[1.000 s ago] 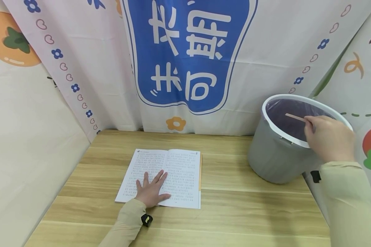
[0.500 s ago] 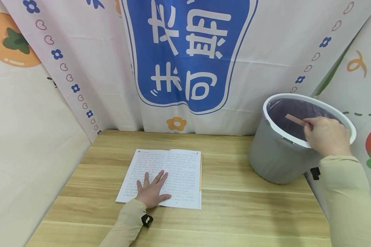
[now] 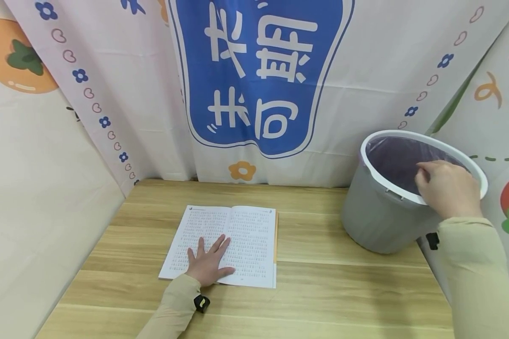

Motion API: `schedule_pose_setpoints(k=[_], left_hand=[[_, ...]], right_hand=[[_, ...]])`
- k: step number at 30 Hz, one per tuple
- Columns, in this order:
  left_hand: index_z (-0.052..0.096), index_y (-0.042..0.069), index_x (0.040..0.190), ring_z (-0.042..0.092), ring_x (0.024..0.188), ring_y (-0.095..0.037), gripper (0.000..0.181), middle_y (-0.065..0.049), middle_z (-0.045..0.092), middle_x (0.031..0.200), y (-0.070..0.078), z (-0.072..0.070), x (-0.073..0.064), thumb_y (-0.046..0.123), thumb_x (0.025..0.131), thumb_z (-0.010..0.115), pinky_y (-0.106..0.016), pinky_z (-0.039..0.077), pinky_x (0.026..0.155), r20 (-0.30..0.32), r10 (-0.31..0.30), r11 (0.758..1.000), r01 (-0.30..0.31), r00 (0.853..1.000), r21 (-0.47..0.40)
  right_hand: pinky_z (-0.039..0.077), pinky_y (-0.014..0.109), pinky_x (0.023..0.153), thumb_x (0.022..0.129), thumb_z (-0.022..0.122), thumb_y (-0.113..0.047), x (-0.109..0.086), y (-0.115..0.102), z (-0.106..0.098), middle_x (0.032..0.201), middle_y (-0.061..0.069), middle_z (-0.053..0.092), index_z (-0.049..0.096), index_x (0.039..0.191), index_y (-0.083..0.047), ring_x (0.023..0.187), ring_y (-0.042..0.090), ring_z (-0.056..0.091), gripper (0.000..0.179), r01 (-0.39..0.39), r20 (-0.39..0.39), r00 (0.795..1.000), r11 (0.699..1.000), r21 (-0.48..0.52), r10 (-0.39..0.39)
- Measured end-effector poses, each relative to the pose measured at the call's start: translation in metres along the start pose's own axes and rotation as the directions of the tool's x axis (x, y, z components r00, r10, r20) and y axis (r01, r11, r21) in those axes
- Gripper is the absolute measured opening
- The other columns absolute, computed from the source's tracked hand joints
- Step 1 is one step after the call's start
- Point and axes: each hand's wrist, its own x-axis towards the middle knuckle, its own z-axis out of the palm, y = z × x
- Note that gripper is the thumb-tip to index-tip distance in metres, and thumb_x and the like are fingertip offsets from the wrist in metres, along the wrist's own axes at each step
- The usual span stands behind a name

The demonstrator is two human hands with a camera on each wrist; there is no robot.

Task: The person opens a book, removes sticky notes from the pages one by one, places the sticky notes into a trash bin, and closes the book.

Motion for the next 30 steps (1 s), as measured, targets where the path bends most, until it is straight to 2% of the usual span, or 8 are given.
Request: schedule_pose_setpoints(k=[4, 10, 16, 20, 23, 25, 27, 30], left_hand=[[0.027, 0.023, 0.158, 0.005, 0.141, -0.06, 0.088, 0.001, 0.02, 0.164, 0.001, -0.002, 0.0, 0.059, 0.088, 0.065, -0.083, 0.006, 0.101, 0.001, 0.0, 1.0, 0.0, 1.0, -0.003], [0.028, 0.022, 0.158, 0.005, 0.14, -0.061, 0.088, 0.0, 0.021, 0.164, 0.003, -0.006, 0.0, 0.058, 0.088, 0.066, -0.083, 0.006, 0.101, -0.004, 0.005, 1.0, -0.005, 1.0, -0.011], [0.027, 0.023, 0.158, 0.005, 0.14, -0.061, 0.088, 0.001, 0.021, 0.164, 0.001, -0.004, -0.001, 0.059, 0.088, 0.065, -0.083, 0.005, 0.101, -0.013, 0.003, 1.0, -0.003, 1.0, -0.004], [0.027, 0.022, 0.158, 0.005, 0.14, -0.061, 0.088, 0.001, 0.021, 0.164, 0.001, -0.002, 0.0, 0.059, 0.088, 0.065, -0.083, 0.005, 0.1, -0.021, 0.007, 1.0, -0.008, 1.0, -0.009], [0.027, 0.022, 0.158, 0.004, 0.14, -0.061, 0.088, 0.0, 0.02, 0.164, 0.002, 0.0, 0.001, 0.06, 0.088, 0.064, -0.083, 0.003, 0.101, -0.025, 0.013, 1.0, -0.014, 1.0, -0.026], [0.027, 0.021, 0.158, 0.004, 0.14, -0.061, 0.088, 0.0, 0.02, 0.164, 0.002, 0.002, 0.001, 0.06, 0.088, 0.064, -0.083, 0.003, 0.101, -0.029, 0.017, 0.999, -0.018, 0.999, -0.034], [0.027, 0.021, 0.158, 0.003, 0.14, -0.061, 0.088, -0.001, 0.02, 0.164, 0.002, 0.003, 0.001, 0.06, 0.088, 0.064, -0.083, 0.002, 0.101, -0.033, 0.018, 0.999, -0.019, 0.999, -0.042], [0.026, 0.022, 0.158, 0.003, 0.14, -0.062, 0.089, 0.0, 0.02, 0.164, 0.0, 0.005, 0.002, 0.06, 0.087, 0.064, -0.083, 0.001, 0.1, -0.032, 0.015, 0.999, -0.016, 0.999, -0.038]], right_hand=[[0.046, 0.059, 0.065, 0.087, 0.054, -0.01, -0.009, -0.019, 0.0, 0.105, 0.025, 0.069, 0.072, 0.103, 0.005, 0.087, 0.049, 0.063, 0.028, 0.038, -0.222, 0.975, 0.998, 0.042, -0.028], [0.046, 0.055, 0.077, 0.093, 0.051, -0.017, -0.029, -0.069, 0.002, 0.102, 0.018, 0.073, 0.075, 0.101, 0.003, 0.09, 0.048, 0.064, 0.033, 0.17, -0.543, 0.837, 0.976, 0.139, -0.069], [0.049, 0.03, 0.092, 0.09, 0.056, -0.014, -0.062, -0.114, 0.041, 0.102, 0.016, 0.073, 0.075, 0.106, 0.0, 0.09, 0.041, 0.066, 0.028, 0.266, -0.555, 0.827, 0.932, 0.247, -0.089], [0.054, 0.038, 0.086, 0.086, 0.064, -0.002, -0.09, -0.141, 0.093, 0.102, 0.018, 0.073, 0.074, 0.105, 0.002, 0.09, 0.038, 0.069, 0.022, 0.274, -0.407, 0.907, 0.881, 0.386, -0.103], [0.057, 0.043, 0.081, 0.092, 0.065, -0.004, -0.114, -0.161, 0.127, 0.112, 0.021, 0.07, 0.07, 0.116, 0.003, 0.094, 0.037, 0.068, 0.025, 0.056, -0.056, 0.998, 0.81, 0.584, -0.028], [0.058, 0.045, 0.08, 0.099, 0.061, -0.012, -0.129, -0.176, 0.145, 0.121, 0.021, 0.066, 0.065, 0.126, 0.002, 0.099, 0.037, 0.067, 0.031, -0.152, 0.204, 0.979, 0.76, 0.631, 0.026], [0.057, 0.046, 0.084, 0.103, 0.056, -0.02, -0.14, -0.189, 0.159, 0.13, 0.021, 0.062, 0.059, 0.135, -0.001, 0.105, 0.036, 0.065, 0.038, -0.326, 0.405, 0.912, 0.71, 0.625, 0.062], [0.053, 0.049, 0.092, 0.102, 0.056, -0.023, -0.151, -0.204, 0.18, 0.136, 0.019, 0.058, 0.056, 0.139, -0.002, 0.109, 0.037, 0.064, 0.042, -0.418, 0.511, 0.857, 0.677, 0.606, 0.071]])
